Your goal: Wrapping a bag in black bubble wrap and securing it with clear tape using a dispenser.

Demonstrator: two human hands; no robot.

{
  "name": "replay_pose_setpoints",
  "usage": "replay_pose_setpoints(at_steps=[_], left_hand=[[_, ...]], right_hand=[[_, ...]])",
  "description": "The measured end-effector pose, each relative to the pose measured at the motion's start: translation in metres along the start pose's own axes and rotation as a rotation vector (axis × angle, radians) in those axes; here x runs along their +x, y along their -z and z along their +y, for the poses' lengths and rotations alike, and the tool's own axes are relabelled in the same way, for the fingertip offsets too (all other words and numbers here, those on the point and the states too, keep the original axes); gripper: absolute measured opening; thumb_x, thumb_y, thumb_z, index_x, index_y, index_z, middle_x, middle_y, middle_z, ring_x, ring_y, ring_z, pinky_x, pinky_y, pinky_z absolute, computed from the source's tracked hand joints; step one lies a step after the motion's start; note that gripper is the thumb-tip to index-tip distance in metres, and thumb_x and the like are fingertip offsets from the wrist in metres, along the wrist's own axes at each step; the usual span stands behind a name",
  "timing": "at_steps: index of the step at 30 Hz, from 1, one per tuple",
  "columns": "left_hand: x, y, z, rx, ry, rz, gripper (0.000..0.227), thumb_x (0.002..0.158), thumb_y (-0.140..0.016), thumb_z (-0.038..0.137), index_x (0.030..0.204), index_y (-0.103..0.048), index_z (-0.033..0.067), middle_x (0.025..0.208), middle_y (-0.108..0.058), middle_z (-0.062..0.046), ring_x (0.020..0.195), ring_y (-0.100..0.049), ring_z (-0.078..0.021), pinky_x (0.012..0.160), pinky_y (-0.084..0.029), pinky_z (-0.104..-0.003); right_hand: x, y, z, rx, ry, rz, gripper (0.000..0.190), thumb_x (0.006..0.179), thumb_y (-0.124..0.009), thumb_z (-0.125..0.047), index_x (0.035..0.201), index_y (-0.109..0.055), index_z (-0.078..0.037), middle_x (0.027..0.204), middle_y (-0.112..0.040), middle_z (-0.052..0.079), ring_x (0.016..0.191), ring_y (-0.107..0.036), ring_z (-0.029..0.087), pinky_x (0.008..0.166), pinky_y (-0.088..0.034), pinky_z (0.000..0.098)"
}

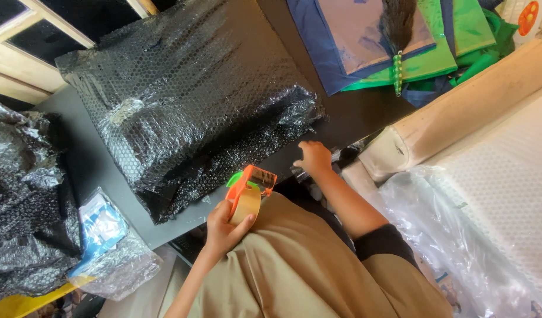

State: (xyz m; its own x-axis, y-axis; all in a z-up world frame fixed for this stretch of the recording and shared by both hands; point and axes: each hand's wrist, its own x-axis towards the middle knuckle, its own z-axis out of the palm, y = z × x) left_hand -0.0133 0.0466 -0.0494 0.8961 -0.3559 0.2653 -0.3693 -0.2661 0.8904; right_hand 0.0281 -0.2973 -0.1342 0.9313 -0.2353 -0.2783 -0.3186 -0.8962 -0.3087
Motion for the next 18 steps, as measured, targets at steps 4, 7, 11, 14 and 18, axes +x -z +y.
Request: replay_pose_setpoints(at_steps=[4, 7, 11, 14, 18], left_hand=[[-0.003, -0.007, -0.005, 0.039, 0.047, 0.006, 0.039, 0.065, -0.097, 0.037, 0.069, -0.064, 0.0158, 0.062, -0.059, 0.0, 0.051, -0.061, -0.0215, 0.047, -0.045, -0.028], [0.002, -0.017, -0.002, 0.043, 0.117, -0.032, 0.044, 0.07, -0.095, 0.035, 0.076, -0.058, 0.0122, 0.064, -0.056, -0.007, 0.057, -0.062, -0.0273, 0.052, -0.046, -0.03], [0.022, -0.025, 0.036, 0.052, 0.043, -0.062, 0.045, 0.079, -0.089, 0.03, 0.087, -0.053, 0.0041, 0.076, -0.056, -0.019, 0.068, -0.062, -0.0402, 0.06, -0.048, -0.041], [0.029, -0.029, 0.051, 0.048, -0.023, -0.076, 0.045, 0.085, -0.084, 0.025, 0.094, -0.051, -0.0047, 0.081, -0.057, -0.032, 0.073, -0.061, -0.0516, 0.063, -0.048, -0.051], [0.023, -0.034, 0.036, 0.128, 0.004, -0.063, 0.047, 0.081, -0.087, 0.037, 0.092, -0.056, 0.003, 0.082, -0.061, -0.023, 0.073, -0.064, -0.043, 0.065, -0.052, -0.045]], right_hand=[[-0.03, 0.068, -0.029, 0.465, -0.146, 0.038, 0.045, 0.084, -0.078, -0.057, 0.11, -0.074, -0.02, 0.09, -0.074, 0.007, 0.1, -0.071, 0.03, 0.089, -0.057, 0.0458], [-0.052, 0.101, -0.044, 0.797, 0.096, 0.328, 0.023, 0.084, -0.083, -0.036, 0.104, -0.079, -0.025, 0.079, -0.073, -0.002, 0.059, -0.057, 0.013, 0.061, -0.05, 0.0259], [-0.081, 0.139, -0.076, 0.748, 0.564, 0.524, 0.034, 0.08, -0.088, -0.033, 0.11, -0.081, -0.018, 0.089, -0.071, 0.004, 0.07, -0.06, 0.019, 0.068, -0.053, 0.0287], [-0.086, 0.135, -0.087, 0.637, 0.618, 0.581, 0.029, 0.079, -0.088, -0.032, 0.104, -0.081, -0.02, 0.092, -0.069, 0.003, 0.077, -0.065, 0.02, 0.074, -0.055, 0.0297], [-0.085, 0.121, -0.092, 0.621, 0.627, 0.584, 0.01, 0.079, -0.087, -0.014, 0.082, -0.078, -0.017, 0.09, -0.07, -0.001, 0.082, -0.069, 0.019, 0.076, -0.057, 0.0295]])
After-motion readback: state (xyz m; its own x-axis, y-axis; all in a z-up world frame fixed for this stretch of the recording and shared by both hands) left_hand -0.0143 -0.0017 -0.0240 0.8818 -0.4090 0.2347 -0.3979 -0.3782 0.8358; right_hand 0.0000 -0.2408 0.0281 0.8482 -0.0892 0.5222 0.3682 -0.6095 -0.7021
